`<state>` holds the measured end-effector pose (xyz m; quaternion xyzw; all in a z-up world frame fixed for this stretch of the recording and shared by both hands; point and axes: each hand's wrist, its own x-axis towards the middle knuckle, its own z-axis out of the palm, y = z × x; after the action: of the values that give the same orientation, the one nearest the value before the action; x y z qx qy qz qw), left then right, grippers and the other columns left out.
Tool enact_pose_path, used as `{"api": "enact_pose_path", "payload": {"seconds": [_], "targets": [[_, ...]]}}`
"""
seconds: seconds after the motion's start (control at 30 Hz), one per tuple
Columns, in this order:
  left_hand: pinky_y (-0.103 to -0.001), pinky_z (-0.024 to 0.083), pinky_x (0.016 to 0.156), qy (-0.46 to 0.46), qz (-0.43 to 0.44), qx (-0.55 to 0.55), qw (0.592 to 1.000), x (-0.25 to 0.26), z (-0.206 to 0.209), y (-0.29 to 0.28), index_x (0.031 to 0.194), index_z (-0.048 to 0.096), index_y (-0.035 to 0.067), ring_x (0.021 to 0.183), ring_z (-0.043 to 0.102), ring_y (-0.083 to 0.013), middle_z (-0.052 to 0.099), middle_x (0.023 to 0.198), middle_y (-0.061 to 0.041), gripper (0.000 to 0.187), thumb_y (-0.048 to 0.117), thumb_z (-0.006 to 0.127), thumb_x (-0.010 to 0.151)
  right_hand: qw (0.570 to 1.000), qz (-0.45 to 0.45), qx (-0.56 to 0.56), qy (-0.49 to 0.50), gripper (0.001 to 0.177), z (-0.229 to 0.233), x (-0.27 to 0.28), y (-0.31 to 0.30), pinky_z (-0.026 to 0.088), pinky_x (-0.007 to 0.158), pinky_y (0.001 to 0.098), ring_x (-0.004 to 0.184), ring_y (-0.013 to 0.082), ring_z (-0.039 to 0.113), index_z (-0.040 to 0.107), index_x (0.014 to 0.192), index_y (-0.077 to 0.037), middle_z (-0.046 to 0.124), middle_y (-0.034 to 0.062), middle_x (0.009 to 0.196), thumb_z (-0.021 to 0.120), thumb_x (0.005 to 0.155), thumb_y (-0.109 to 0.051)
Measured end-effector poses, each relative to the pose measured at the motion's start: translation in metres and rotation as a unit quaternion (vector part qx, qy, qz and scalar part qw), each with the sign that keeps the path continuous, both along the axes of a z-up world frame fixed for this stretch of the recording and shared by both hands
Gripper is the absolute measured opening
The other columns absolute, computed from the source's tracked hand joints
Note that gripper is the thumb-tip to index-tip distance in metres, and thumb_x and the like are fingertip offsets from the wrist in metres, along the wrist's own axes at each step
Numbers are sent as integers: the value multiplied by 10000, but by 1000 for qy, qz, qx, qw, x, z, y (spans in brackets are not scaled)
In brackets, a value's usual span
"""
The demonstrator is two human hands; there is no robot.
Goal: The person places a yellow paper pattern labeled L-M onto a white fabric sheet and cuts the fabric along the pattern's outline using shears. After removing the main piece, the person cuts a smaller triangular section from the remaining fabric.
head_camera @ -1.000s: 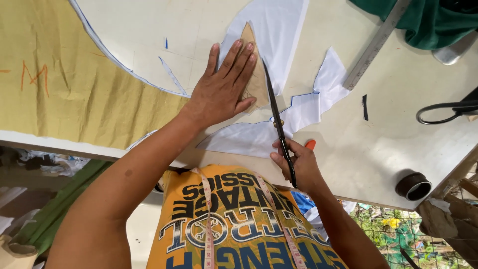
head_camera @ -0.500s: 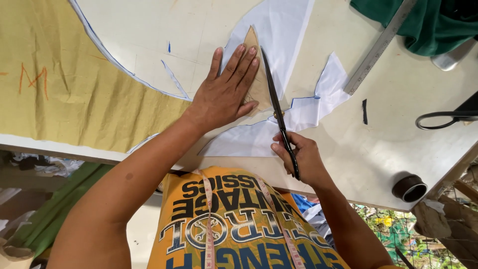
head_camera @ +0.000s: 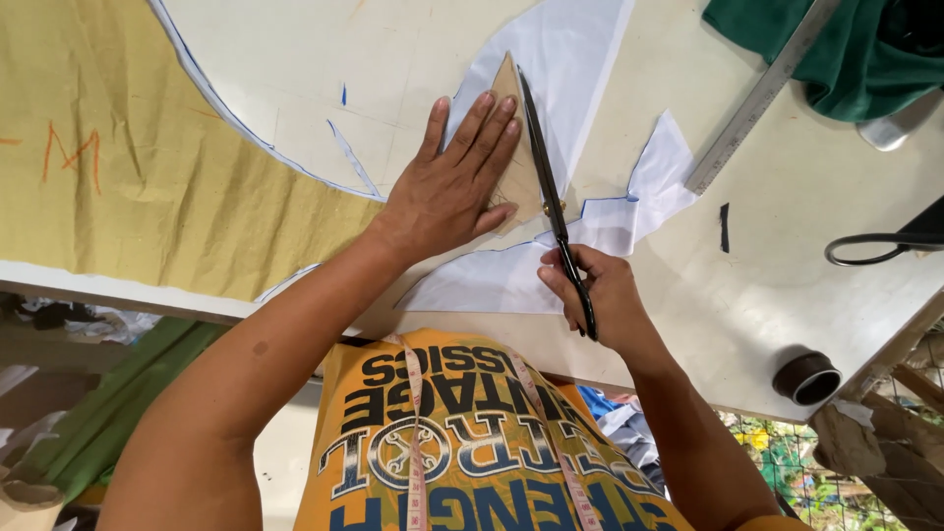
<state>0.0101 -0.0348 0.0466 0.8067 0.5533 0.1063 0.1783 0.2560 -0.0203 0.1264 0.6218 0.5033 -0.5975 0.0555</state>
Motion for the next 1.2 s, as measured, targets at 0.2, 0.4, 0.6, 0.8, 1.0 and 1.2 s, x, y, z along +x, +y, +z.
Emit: {"api": "enact_pose_path", "payload": {"seconds": [0.2,0.4,0.6,0.8,1.0,1.2], "targets": [[-679,36,1285,-18,1,-19,1000,0,0,-1,1722,234,-79,1640,85,-426,123,1777,-252,848,502,452,1143,998,-1,-5,68,295,-9,14,0,478,451,249,419,131,529,720,1136,-41,581,35,685,733,950,-270],[-673,63,1282,-1,3,9,1000,-1,-3,-2,1711,273,-74,1631,122,-421,175,1769,-251,833,529,437,1160,998,-3,-3,61,354,-11,-3,16,460,451,266,441,137,517,719,1163,-46,614,26,884,755,921,-302],[-667,79,1290,16,1,14,1000,-1,-3,-1,1720,284,-63,1638,117,-412,162,1775,-245,861,547,479,1144,999,21,14,46,284,-7,-5,21,473,413,261,401,133,531,725,1045,-55,544,10,605,741,954,-323],[-593,-146,1282,6,31,-55,998,5,-9,-1,1739,192,62,1671,7,-327,103,1815,-174,849,599,366,1104,975,-42,50,212,346,-38,5,19,500,383,273,377,167,622,698,1162,91,627,123,811,788,956,-171],[-581,-160,1289,70,27,-32,997,7,-16,-4,1744,208,93,1672,-10,-313,104,1819,-141,864,655,358,1106,975,-50,68,203,261,-33,4,28,411,327,266,312,190,552,690,1126,95,516,107,459,709,1020,-143],[-597,-175,1283,105,14,-24,994,9,-18,-1,1740,226,104,1671,-6,-321,116,1817,-130,891,657,449,1077,984,-60,160,-47,710,5,38,35,548,558,343,554,221,674,619,1363,48,697,160,1074,941,845,-313]]}}
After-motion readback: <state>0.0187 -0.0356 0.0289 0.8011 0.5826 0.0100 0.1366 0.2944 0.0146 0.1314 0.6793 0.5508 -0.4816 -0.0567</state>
